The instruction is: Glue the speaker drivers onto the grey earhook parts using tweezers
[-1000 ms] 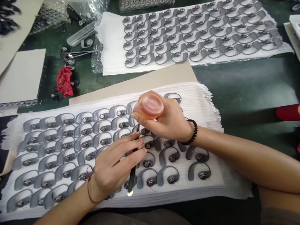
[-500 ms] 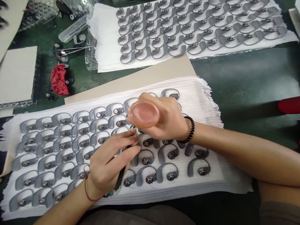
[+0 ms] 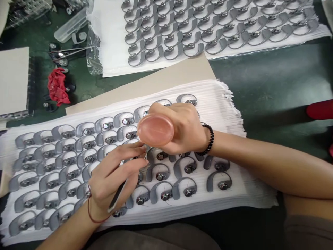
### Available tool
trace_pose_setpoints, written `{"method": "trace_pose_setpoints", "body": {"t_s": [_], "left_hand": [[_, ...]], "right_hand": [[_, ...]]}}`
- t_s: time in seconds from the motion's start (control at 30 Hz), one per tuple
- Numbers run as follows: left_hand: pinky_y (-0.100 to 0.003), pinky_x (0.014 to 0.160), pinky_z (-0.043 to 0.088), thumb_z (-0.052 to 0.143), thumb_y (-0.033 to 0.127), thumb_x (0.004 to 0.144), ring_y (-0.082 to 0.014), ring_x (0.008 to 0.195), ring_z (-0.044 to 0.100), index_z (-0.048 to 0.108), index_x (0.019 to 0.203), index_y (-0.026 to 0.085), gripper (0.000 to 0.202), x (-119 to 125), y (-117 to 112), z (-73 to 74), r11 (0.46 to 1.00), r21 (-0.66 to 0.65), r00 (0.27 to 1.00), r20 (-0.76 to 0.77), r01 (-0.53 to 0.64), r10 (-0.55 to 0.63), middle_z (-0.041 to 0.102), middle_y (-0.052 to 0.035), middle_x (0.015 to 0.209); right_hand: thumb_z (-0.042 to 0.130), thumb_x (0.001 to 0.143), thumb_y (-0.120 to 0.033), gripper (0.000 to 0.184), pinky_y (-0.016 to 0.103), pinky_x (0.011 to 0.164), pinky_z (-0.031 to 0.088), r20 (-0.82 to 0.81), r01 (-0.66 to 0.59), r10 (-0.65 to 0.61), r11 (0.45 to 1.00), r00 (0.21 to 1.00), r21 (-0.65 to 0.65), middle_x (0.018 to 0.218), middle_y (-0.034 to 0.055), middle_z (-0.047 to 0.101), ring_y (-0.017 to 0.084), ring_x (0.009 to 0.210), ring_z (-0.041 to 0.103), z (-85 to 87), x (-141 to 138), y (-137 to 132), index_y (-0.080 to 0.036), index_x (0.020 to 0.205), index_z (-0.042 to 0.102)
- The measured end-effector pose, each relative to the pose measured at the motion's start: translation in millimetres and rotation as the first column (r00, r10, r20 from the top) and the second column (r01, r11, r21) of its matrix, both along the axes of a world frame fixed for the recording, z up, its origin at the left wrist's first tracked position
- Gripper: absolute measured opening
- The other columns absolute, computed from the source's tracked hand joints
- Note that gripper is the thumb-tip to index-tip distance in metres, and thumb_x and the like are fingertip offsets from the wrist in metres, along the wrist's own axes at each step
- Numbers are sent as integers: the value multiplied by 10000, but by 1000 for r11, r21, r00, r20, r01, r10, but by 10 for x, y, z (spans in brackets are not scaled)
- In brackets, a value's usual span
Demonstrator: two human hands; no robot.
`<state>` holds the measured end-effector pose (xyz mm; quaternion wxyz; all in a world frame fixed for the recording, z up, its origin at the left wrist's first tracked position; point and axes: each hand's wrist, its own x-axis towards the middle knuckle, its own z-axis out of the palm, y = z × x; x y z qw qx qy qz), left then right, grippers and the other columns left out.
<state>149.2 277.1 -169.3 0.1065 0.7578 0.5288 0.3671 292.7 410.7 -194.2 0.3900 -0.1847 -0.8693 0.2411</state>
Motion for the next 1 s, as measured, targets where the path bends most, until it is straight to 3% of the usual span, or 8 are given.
{"method": "trace_pose_setpoints", "body": {"t_s": [0.33,0.8,1.0], "left_hand": [[-250,834,529,545,-106,687,-145,909,621,608,759,144,267,-63,-29,-48,985,-52,981,103,-163,168,620,-55,953],[-240,765,545,588,-104,670,-130,845,631,596,726,173,283,-89,22,-31,966,-83,950,183,-243,255,627,-9,895],[-227,770,537,596,-107,664,-114,838,629,592,711,167,278,-87,29,-13,964,-89,950,172,-249,261,627,-3,879]], "right_hand": [[636,737,-254,133,228,456,447,-39,-45,43,997,998,-58,657,-17,610,103,549,552,-2,-1,11,-160,755,543],[579,797,-354,194,226,468,453,-40,-42,40,997,998,-59,666,-22,577,100,576,549,-65,20,0,-162,800,552],[580,787,-310,152,226,471,455,-32,-40,39,998,999,-44,621,-29,566,101,564,549,-32,8,2,-164,752,554]]}}
